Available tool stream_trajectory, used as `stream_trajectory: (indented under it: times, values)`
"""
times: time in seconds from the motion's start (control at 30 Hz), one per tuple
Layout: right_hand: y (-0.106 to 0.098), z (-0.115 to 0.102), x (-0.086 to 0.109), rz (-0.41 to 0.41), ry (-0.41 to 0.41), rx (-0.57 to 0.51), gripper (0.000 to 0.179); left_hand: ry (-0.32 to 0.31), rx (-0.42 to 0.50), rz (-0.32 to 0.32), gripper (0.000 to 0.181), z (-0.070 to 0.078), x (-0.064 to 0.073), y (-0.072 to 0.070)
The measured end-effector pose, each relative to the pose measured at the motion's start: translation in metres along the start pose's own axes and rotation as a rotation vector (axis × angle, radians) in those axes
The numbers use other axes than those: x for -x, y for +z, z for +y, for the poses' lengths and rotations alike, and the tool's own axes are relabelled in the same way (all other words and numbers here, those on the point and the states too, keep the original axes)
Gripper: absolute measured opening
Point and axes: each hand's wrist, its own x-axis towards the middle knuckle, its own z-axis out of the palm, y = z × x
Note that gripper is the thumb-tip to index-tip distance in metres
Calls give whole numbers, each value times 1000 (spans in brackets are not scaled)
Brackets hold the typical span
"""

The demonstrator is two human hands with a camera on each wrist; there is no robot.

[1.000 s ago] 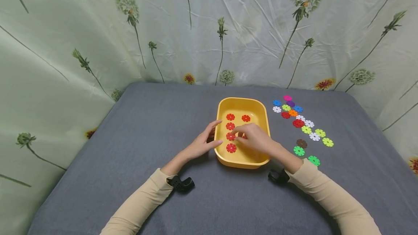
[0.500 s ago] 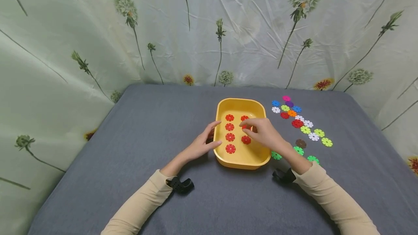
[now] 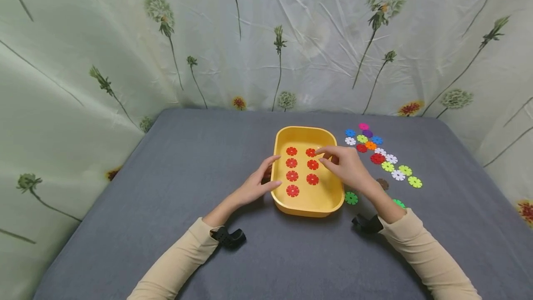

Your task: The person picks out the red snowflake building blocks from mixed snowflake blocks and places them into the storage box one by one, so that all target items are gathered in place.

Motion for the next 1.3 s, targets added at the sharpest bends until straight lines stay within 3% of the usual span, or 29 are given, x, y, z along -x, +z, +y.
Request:
stream_trajectory:
  times: [0.8, 1.07, 1.3]
  values:
    - [-29, 35, 5, 235, 35, 53, 16, -1, -3, -8, 69, 2, 0, -1]
    - [-32, 54, 5, 267, 87, 87, 18, -17, -4, -8, 69, 1, -1, 0]
    - [-35, 59, 6, 258, 130, 95, 18, -23, -6, -9, 69, 1, -1, 0]
